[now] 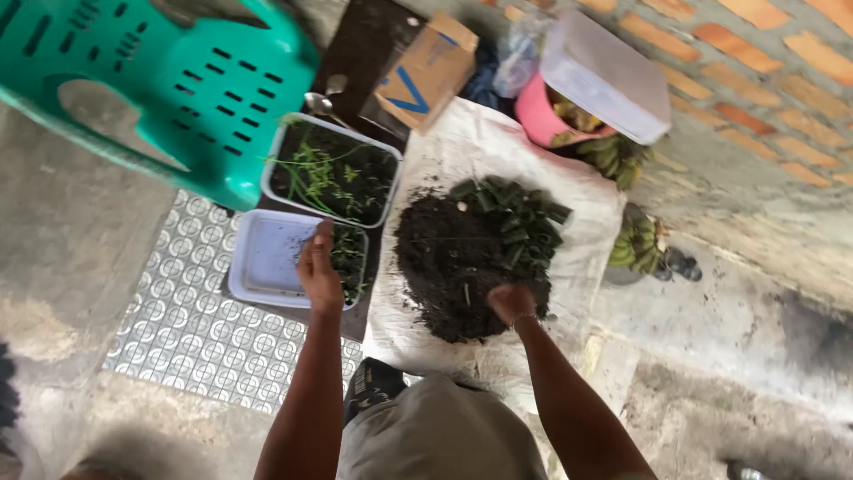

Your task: The person is sorting and planting small green seedlings into black plastic tubes filled with soil.

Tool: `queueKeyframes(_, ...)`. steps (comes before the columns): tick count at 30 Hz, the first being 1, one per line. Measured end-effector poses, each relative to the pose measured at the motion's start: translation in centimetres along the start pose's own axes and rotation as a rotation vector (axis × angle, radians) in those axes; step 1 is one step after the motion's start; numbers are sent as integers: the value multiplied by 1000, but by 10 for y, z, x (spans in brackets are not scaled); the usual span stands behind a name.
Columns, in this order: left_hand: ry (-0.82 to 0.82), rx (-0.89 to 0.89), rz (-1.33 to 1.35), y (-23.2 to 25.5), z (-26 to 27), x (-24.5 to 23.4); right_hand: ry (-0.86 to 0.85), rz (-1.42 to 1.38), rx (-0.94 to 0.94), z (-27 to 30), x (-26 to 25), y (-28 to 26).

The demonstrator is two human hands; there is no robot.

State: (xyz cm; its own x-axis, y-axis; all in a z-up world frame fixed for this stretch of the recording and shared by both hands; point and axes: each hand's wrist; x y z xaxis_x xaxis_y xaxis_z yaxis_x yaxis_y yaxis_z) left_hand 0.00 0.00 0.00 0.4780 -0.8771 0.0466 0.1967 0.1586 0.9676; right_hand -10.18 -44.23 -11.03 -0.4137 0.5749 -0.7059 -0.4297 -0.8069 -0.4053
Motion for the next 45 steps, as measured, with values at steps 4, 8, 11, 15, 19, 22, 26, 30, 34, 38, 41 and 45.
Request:
queueKeyframes(4, -149, 52, 7, -12, 38, 41, 138, -490, 290, -15, -32, -6)
queueKeyframes(8, -377, -74, -328, -30, 71, 68, 248, -984, 597, -32, -44, -37)
queueKeyframes(11, -535, -99, -383, -46, 87, 82, 255, -1028, 655, -58, -20, -24)
queueKeyframes(15, -680, -306, -443, -44, 100, 86, 401, -1124, 571, -52, 18, -6)
queueKeyframes(19, -719, -333, -534, -75, 109, 93, 345, -1116, 426, 7, 8, -65)
queueKeyframes(22, -826, -389, -406, -110, 121, 93, 229, -922, 303, 23, -14, -85)
queueKeyframes(26, -959, -372, -475, -114, 121, 83, 521, -415, 317, -4, -56, -58)
queueKeyframes(30, -912, -441, -558, -76, 114, 71, 1007, -268, 96, -25, -110, -67)
queueKeyframes(34, -876, -489, -620, -60, 107, 61, 806, -32, -89, -53, -129, -84)
queueKeyframes(38, -841, -452, -690, -47, 98, 54, 641, 194, -143, -69, -126, -96)
queueKeyframes(41, -854, -337, -708, -49, 94, 50, 655, 106, -92, -61, -118, -96)
queueKeyframes(45, -868, -172, -893, 4, 89, 76, 836, -135, -301, -28, -103, -105)
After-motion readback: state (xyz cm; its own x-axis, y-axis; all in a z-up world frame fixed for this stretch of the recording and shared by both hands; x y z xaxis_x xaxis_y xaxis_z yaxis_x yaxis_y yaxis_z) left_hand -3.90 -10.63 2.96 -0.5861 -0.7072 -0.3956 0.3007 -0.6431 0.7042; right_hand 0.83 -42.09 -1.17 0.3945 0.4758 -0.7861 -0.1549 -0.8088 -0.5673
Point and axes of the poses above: each hand's wrist, its own z-axis away from the middle knuckle, its own x-axis out of the palm, y = z × x, and after that the axes turned 6 degrees about -z, right-handed
